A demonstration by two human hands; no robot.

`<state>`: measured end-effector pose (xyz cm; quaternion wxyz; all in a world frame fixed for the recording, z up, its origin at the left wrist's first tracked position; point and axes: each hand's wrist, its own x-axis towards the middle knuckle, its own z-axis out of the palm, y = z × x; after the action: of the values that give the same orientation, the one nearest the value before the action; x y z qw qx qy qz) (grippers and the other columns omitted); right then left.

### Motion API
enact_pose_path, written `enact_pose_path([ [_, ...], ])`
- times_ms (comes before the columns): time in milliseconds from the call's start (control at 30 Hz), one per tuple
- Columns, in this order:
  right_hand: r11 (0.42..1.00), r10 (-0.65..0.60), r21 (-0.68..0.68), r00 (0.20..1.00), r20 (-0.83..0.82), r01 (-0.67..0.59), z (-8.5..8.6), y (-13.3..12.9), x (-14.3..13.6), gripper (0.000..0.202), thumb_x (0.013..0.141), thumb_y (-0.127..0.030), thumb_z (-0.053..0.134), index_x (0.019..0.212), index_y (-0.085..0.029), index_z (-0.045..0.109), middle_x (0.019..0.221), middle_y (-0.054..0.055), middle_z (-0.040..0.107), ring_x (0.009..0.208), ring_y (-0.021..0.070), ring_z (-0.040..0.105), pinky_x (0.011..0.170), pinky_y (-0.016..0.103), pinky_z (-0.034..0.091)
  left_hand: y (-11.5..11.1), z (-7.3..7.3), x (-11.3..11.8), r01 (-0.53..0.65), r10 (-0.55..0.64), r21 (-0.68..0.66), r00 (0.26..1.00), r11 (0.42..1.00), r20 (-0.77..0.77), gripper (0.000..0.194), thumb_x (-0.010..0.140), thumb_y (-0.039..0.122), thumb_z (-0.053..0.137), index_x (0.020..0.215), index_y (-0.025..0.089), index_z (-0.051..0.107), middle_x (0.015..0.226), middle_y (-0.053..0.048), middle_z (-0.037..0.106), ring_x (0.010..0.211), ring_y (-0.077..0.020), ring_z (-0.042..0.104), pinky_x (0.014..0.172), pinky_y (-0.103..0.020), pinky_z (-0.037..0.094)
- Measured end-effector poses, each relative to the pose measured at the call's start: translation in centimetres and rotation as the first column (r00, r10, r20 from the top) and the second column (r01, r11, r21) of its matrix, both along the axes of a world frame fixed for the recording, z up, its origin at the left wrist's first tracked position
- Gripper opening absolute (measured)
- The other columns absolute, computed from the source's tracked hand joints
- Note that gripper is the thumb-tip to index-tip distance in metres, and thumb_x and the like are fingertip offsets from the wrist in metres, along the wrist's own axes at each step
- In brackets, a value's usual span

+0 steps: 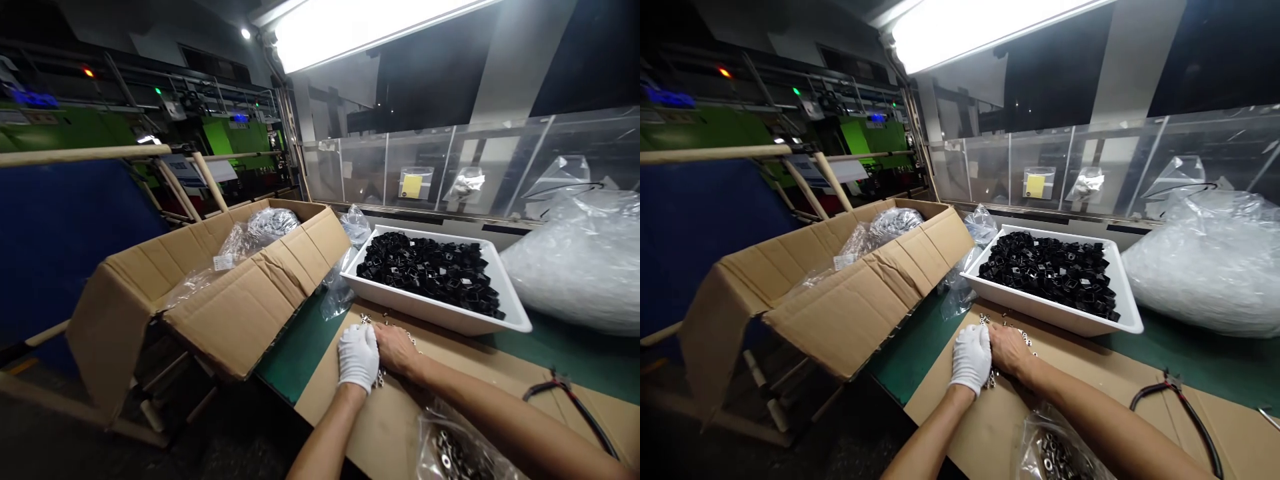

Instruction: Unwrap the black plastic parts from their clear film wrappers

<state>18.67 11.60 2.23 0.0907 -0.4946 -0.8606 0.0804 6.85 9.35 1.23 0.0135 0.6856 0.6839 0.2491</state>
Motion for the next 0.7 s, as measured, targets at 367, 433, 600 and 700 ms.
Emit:
enact_pose_path([
  [367, 0.988, -0.135, 0.049, 0.979, -0.150, 0.144, -0.8, 1.9, 1.6, 0.035, 0.102, -0.037, 0.029, 0.089, -0.020, 0.057, 0.090, 0.007, 0.069, 0.080, 0.0178, 0.064, 0.070, 0.027, 0.036, 0.2, 0.0, -0.1, 0.019, -0.025, -0.043, 0.992, 0.999, -0.128, 0.042, 0.096, 0.032, 0.031, 0.086, 0.015, 0.068, 0.089, -0.013, 0.065, 0.087, -0.0241, 0.057, 0.082, -0.035, 0.039],
  [433, 0.980, -0.185, 0.043, 0.964, -0.193, 0.196, -1.0, 2.5, 2.0, 0.035, 0.102, -0.038, 0.030, 0.087, -0.020, 0.057, 0.088, 0.006, 0.069, 0.079, 0.0167, 0.063, 0.069, 0.025, 0.036, 0.3, 0.0, 0.0, -0.007, 0.000, -0.047, 0.989, 0.999, -0.146, 0.042, 0.095, 0.033, 0.033, 0.082, 0.015, 0.068, 0.088, -0.012, 0.066, 0.088, -0.0237, 0.058, 0.083, -0.034, 0.039],
  [600, 0.967, -0.241, 0.010, 0.930, -0.277, 0.253, -0.9, 3.8, 2.6, 0.033, 0.100, -0.037, 0.035, 0.083, -0.020, 0.058, 0.081, 0.004, 0.068, 0.071, 0.0149, 0.061, 0.065, 0.024, 0.034, 0.6, -0.3, 0.3, -0.039, 0.021, -0.103, 0.984, 0.994, -0.176, 0.042, 0.096, 0.038, 0.034, 0.085, 0.017, 0.068, 0.087, -0.009, 0.068, 0.085, -0.0211, 0.061, 0.079, -0.030, 0.040],
  [700, 0.961, -0.255, 0.016, 0.904, -0.343, 0.277, 0.2, 4.0, 3.2, 0.033, 0.099, -0.038, 0.038, 0.080, -0.020, 0.058, 0.074, 0.003, 0.067, 0.066, 0.0145, 0.059, 0.062, 0.024, 0.034, 0.6, -0.4, 0.3, -0.015, -0.012, -0.140, 0.982, 0.990, -0.189, 0.045, 0.097, 0.041, 0.030, 0.088, 0.019, 0.068, 0.089, -0.009, 0.070, 0.085, -0.0203, 0.062, 0.077, -0.029, 0.040],
])
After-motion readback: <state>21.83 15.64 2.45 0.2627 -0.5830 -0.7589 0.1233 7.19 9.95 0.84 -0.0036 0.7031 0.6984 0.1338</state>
